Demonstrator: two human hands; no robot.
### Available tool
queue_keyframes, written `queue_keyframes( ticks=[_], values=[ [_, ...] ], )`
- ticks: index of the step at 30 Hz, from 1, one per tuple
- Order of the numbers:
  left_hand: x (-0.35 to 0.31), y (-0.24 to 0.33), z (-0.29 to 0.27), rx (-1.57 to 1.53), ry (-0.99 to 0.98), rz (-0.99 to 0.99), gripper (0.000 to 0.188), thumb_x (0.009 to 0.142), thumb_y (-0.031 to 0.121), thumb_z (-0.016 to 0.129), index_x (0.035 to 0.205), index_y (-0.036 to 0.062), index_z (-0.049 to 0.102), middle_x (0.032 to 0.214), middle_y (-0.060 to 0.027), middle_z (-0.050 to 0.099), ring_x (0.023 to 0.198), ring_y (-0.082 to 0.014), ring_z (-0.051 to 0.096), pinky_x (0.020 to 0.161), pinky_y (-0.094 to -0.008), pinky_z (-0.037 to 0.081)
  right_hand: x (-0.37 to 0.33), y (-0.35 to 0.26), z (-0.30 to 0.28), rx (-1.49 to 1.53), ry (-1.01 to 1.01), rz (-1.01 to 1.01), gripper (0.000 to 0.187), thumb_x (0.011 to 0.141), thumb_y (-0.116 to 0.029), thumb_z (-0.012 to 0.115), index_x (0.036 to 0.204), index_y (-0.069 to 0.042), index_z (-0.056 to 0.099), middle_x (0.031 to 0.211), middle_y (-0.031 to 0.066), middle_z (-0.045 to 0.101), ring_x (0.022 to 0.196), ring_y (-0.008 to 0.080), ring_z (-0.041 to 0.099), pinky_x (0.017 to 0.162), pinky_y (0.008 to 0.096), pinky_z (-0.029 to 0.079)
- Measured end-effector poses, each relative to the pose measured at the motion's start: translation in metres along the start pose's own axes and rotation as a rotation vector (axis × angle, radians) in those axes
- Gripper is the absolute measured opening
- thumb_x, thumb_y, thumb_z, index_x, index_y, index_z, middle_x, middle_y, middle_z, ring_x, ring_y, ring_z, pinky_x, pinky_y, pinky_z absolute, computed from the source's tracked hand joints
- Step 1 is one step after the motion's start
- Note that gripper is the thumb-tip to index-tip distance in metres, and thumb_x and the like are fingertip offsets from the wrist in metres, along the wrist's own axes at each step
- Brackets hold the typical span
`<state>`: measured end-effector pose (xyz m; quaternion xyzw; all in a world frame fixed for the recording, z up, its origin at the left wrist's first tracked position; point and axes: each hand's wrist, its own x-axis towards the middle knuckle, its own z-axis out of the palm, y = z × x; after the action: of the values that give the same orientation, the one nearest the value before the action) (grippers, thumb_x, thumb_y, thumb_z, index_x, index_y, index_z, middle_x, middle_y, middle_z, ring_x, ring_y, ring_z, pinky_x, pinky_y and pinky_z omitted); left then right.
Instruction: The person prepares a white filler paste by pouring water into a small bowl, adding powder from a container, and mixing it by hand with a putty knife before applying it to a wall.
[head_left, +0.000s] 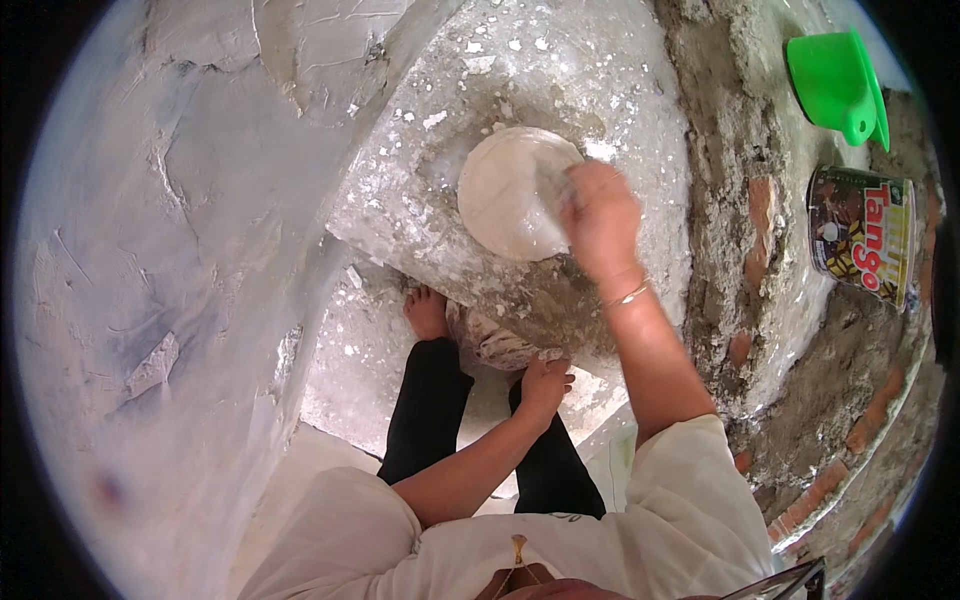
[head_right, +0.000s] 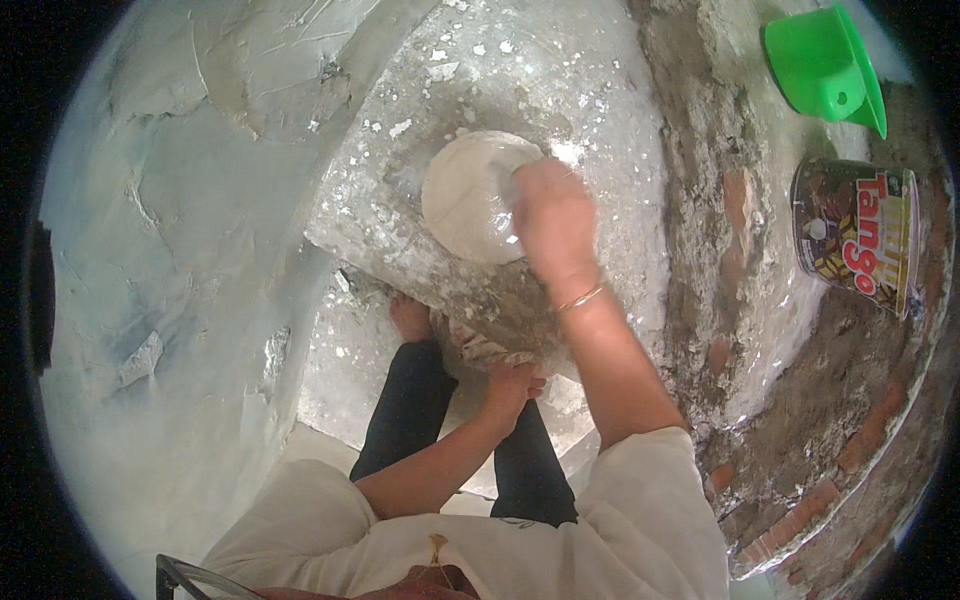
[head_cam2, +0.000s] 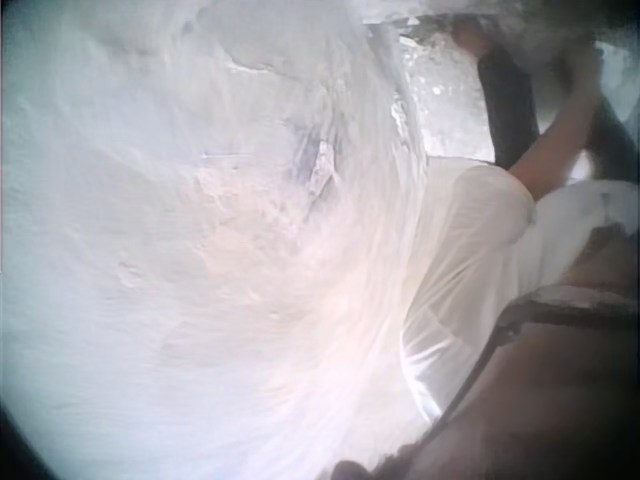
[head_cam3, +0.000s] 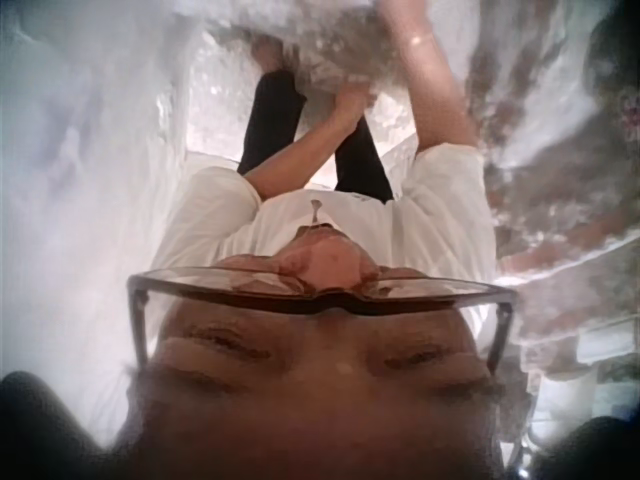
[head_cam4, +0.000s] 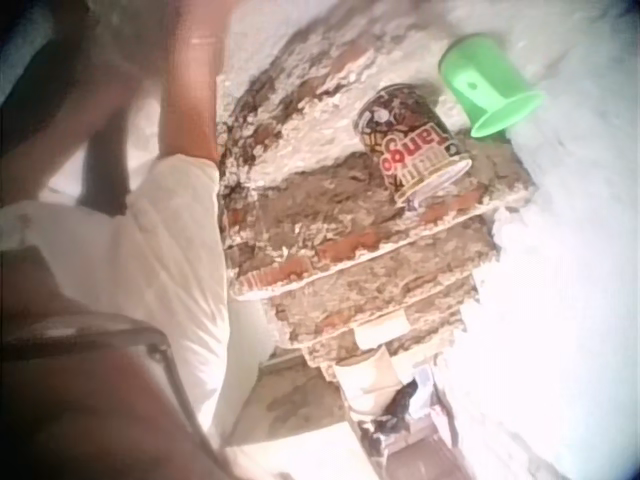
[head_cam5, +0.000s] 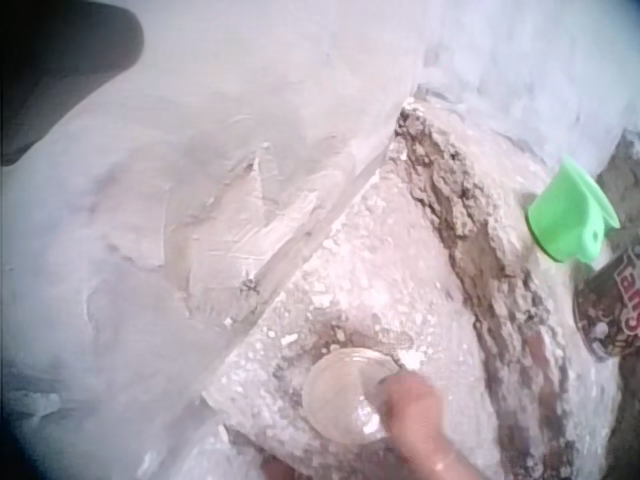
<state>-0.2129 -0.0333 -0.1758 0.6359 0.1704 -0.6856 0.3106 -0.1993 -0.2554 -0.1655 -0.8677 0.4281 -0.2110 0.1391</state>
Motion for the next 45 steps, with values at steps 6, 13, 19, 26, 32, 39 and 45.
queue_keyframes(
  ticks=[6, 13, 19, 26, 32, 39, 45],
  values=[
    [0.009, -0.009, -0.016, -0.09, 0.011, -0.044, 0.032, 0.083, 0.017, 0.055, 0.108, -0.0002, 0.046, 0.09, -0.0104, 0.057, 0.074, -0.0173, 0.057, 0.067, -0.0303, 0.048, -0.03, -0.044, 0.008, -0.025, -0.155, -0.026, 0.011, 0.064, -0.004, 0.058, 0.072, -0.008, 0.053, 0.074, 0.0075, 0.05, 0.07, 0.0267, 0.053, 0.059, 0.0374, 0.045],
    [0.004, -0.005, -0.013, -0.136, 0.041, -0.039, 0.036, 0.081, 0.016, 0.058, 0.111, 0.0003, 0.046, 0.09, -0.0099, 0.057, 0.074, -0.0176, 0.057, 0.065, -0.0299, 0.048, 0.012, -0.02, 0.01, 0.043, 0.088, -0.098, 0.012, 0.063, -0.002, 0.061, 0.072, -0.008, 0.056, 0.072, 0.0086, 0.05, 0.072, 0.0272, 0.052, 0.062, 0.0369, 0.043],
    [0.004, -0.003, -0.015, -0.128, 0.015, -0.042, 0.055, 0.081, 0.016, 0.058, 0.125, -0.0051, 0.033, 0.093, -0.0128, 0.057, 0.077, -0.0189, 0.059, 0.066, -0.0309, 0.049, -0.033, -0.042, 0.02, -0.008, -0.209, -0.219, 0.008, 0.065, -0.01, 0.057, 0.072, -0.01, 0.054, 0.075, 0.0061, 0.048, 0.076, 0.0242, 0.051, 0.065, 0.0366, 0.041],
    [0.005, -0.005, -0.015, -0.067, 0.03, -0.011, 0.055, 0.084, 0.018, 0.057, 0.124, -0.0096, 0.031, 0.096, -0.0149, 0.058, 0.077, -0.0198, 0.06, 0.063, -0.0306, 0.049, -0.049, -0.053, -0.009, 0.106, -0.193, -0.119, 0.022, 0.06, 0.0, 0.062, 0.08, -0.008, 0.061, 0.076, 0.0059, 0.052, 0.074, 0.025, 0.053, 0.065, 0.0357, 0.042],
    [0.006, -0.017, -0.01, -0.053, 0.041, 0.001, 0.036, 0.086, 0.019, 0.054, 0.112, -0.0056, 0.047, 0.097, -0.0138, 0.06, 0.079, -0.0191, 0.059, 0.067, -0.0312, 0.048, -0.009, -0.017, 0.008, 0.252, -0.168, 0.064, 0.015, 0.067, 0.0, 0.059, 0.08, -0.006, 0.061, 0.078, 0.0089, 0.056, 0.073, 0.0271, 0.056, 0.066, 0.0369, 0.046],
    [0.012, -0.022, -0.016, -0.037, 0.01, -0.027, 0.029, 0.087, 0.019, 0.053, 0.107, -0.0026, 0.052, 0.099, -0.0141, 0.062, 0.082, -0.021, 0.06, 0.069, -0.0317, 0.048, -0.004, -0.013, -0.014, 0.586, -0.223, 0.386, 0.026, 0.071, 0.01, 0.057, 0.088, -0.006, 0.066, 0.084, 0.0078, 0.064, 0.076, 0.0207, 0.061, 0.064, 0.0342, 0.05],
    [0.004, -0.01, -0.008, 0.01, -0.028, -0.02, 0.037, 0.088, 0.018, 0.052, 0.116, -0.0044, 0.044, 0.101, -0.0142, 0.06, 0.083, -0.0209, 0.06, 0.07, -0.0313, 0.048, -0.019, -0.035, 0.009, 0.258, -0.206, 0.078, 0.023, 0.073, 0.012, 0.057, 0.092, -0.002, 0.061, 0.087, 0.0152, 0.062, 0.076, 0.0238, 0.065, 0.068, 0.0336, 0.052]
  ],
)
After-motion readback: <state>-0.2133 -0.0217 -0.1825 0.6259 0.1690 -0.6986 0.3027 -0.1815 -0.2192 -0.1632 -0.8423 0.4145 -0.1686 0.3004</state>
